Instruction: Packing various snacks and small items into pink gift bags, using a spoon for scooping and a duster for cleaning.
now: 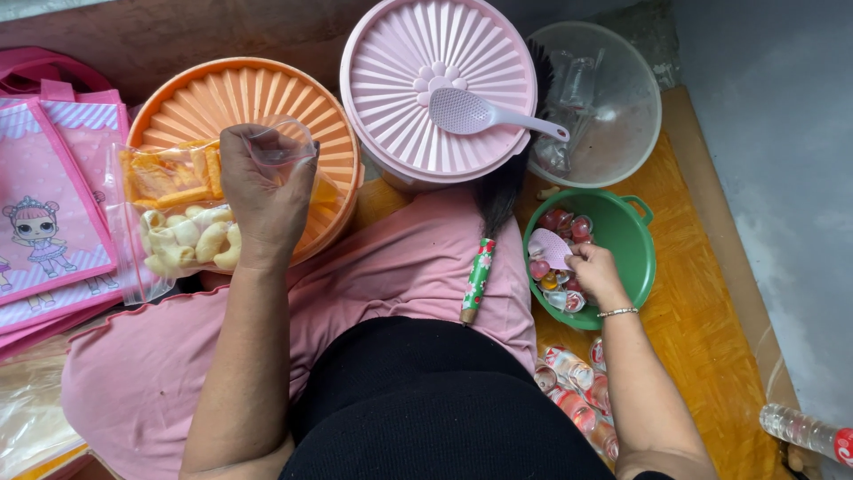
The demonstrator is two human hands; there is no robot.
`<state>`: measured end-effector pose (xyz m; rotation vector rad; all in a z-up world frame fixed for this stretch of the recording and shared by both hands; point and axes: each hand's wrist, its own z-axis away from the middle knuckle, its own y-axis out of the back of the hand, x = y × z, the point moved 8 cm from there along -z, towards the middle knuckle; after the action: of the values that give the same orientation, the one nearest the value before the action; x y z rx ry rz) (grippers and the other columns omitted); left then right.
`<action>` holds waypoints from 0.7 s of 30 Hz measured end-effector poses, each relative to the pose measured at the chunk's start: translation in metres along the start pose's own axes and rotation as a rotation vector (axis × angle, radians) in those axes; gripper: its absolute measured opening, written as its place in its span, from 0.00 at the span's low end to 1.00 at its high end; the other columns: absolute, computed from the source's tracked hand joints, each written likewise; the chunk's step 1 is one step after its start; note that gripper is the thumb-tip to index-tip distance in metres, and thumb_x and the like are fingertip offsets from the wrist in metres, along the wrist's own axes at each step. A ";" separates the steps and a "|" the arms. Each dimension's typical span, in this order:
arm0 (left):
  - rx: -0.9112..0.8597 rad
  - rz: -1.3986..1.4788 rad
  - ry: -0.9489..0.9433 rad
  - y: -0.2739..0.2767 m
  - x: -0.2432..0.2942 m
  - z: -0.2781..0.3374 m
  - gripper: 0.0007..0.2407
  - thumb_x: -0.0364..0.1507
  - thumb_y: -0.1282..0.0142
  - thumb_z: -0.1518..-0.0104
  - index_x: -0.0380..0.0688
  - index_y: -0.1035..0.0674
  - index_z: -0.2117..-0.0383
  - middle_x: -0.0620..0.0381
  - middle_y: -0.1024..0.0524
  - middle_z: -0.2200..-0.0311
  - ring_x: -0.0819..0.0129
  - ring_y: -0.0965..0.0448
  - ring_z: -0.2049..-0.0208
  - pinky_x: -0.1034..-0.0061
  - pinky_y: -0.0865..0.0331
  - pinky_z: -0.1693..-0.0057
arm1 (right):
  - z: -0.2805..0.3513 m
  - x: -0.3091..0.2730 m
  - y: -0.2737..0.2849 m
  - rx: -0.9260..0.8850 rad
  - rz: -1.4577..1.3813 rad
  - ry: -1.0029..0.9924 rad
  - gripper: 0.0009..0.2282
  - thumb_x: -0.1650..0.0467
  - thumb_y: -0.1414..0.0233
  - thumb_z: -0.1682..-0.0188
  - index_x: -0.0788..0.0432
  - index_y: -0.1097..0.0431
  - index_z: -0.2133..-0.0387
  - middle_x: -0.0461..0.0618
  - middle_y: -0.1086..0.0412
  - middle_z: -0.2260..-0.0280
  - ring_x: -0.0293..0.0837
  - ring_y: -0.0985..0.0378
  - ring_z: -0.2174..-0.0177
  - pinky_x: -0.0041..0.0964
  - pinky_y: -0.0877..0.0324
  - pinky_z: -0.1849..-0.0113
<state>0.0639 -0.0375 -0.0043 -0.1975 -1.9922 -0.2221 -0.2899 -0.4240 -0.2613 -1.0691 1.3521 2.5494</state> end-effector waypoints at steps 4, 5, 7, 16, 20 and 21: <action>-0.011 -0.021 -0.019 -0.004 0.005 0.000 0.13 0.17 0.42 0.54 0.34 0.37 0.69 0.49 0.33 0.78 0.67 0.30 0.73 0.80 0.35 0.64 | 0.021 -0.027 0.005 -0.054 -0.229 0.000 0.10 0.75 0.52 0.66 0.67 0.32 0.70 0.51 0.35 0.82 0.34 0.38 0.86 0.27 0.42 0.80; -0.013 -0.016 -0.014 -0.003 0.004 -0.001 0.13 0.17 0.42 0.54 0.34 0.37 0.69 0.49 0.33 0.78 0.67 0.30 0.73 0.81 0.35 0.64 | 0.017 -0.023 0.004 -0.058 -0.278 0.007 0.10 0.76 0.53 0.65 0.67 0.32 0.70 0.50 0.36 0.83 0.33 0.39 0.87 0.25 0.42 0.81; -0.014 -0.013 -0.008 -0.003 0.004 0.001 0.14 0.17 0.42 0.54 0.34 0.37 0.69 0.49 0.33 0.78 0.68 0.30 0.73 0.81 0.35 0.64 | 0.016 -0.022 0.007 -0.065 -0.327 0.014 0.09 0.77 0.53 0.65 0.68 0.32 0.70 0.50 0.36 0.83 0.32 0.39 0.88 0.23 0.43 0.82; 0.011 -0.073 -0.017 -0.001 0.011 -0.001 0.16 0.20 0.38 0.56 0.36 0.37 0.69 0.49 0.32 0.78 0.67 0.29 0.74 0.80 0.35 0.64 | 0.039 -0.071 0.072 0.017 -0.243 0.053 0.08 0.76 0.53 0.63 0.63 0.32 0.70 0.48 0.37 0.85 0.32 0.39 0.87 0.20 0.41 0.84; 0.013 -0.090 -0.034 -0.007 0.015 -0.002 0.16 0.20 0.39 0.57 0.37 0.38 0.69 0.49 0.30 0.77 0.65 0.28 0.73 0.79 0.35 0.64 | 0.059 -0.114 0.093 -0.007 -0.172 0.082 0.08 0.77 0.53 0.65 0.65 0.32 0.72 0.46 0.39 0.86 0.31 0.42 0.86 0.20 0.45 0.83; 0.017 -0.093 -0.036 -0.008 0.016 -0.002 0.17 0.20 0.39 0.58 0.38 0.38 0.70 0.48 0.29 0.76 0.64 0.27 0.73 0.79 0.34 0.64 | 0.066 -0.131 0.097 -0.022 -0.136 0.102 0.08 0.77 0.54 0.65 0.65 0.31 0.73 0.48 0.38 0.87 0.32 0.42 0.85 0.21 0.46 0.83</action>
<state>0.0575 -0.0454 0.0107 -0.0991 -2.0405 -0.2623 -0.2618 -0.4009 -0.0897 -1.2648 1.2294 2.4484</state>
